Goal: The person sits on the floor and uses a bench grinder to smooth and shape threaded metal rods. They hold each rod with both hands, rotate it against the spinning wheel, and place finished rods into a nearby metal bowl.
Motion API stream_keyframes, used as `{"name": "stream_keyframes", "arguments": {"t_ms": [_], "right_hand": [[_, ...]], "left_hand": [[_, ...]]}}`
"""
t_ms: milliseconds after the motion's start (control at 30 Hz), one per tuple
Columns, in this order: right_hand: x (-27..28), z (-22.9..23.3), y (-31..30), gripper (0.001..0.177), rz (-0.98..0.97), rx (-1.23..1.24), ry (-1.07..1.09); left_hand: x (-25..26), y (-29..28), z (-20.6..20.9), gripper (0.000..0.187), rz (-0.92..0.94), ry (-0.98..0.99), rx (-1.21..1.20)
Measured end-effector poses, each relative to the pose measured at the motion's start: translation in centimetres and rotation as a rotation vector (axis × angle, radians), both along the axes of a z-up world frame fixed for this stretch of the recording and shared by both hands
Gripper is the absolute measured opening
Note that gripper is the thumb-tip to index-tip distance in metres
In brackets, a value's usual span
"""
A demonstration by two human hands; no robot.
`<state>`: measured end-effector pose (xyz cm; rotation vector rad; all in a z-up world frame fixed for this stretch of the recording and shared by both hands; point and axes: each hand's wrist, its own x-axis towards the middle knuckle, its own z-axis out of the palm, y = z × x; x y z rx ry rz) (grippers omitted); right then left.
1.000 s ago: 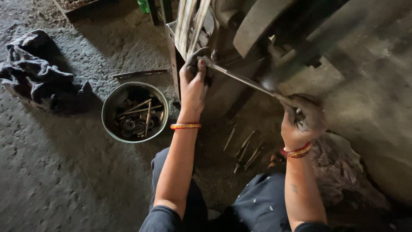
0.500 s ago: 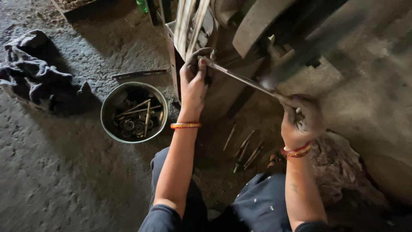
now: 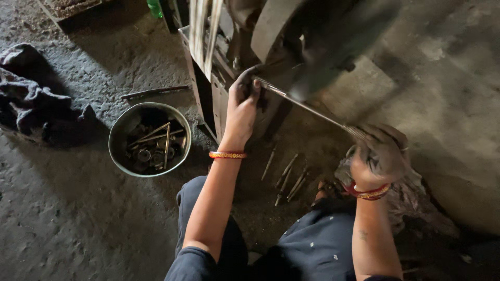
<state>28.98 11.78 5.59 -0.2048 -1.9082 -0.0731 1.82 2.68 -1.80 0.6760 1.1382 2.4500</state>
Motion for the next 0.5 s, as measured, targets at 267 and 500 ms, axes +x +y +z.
{"name": "stream_keyframes", "arguments": {"t_ms": [267,500], "right_hand": [[0.0,0.6,0.7,0.024,0.065,0.08,0.066],[-2.5,0.5,0.2,0.015,0.07,-0.008,0.056]], "left_hand": [[0.4,-0.6,0.8,0.036,-0.14,0.062,0.102],[-1.3,-2.0,1.5,0.062,-0.071,-0.019,0.095]]}}
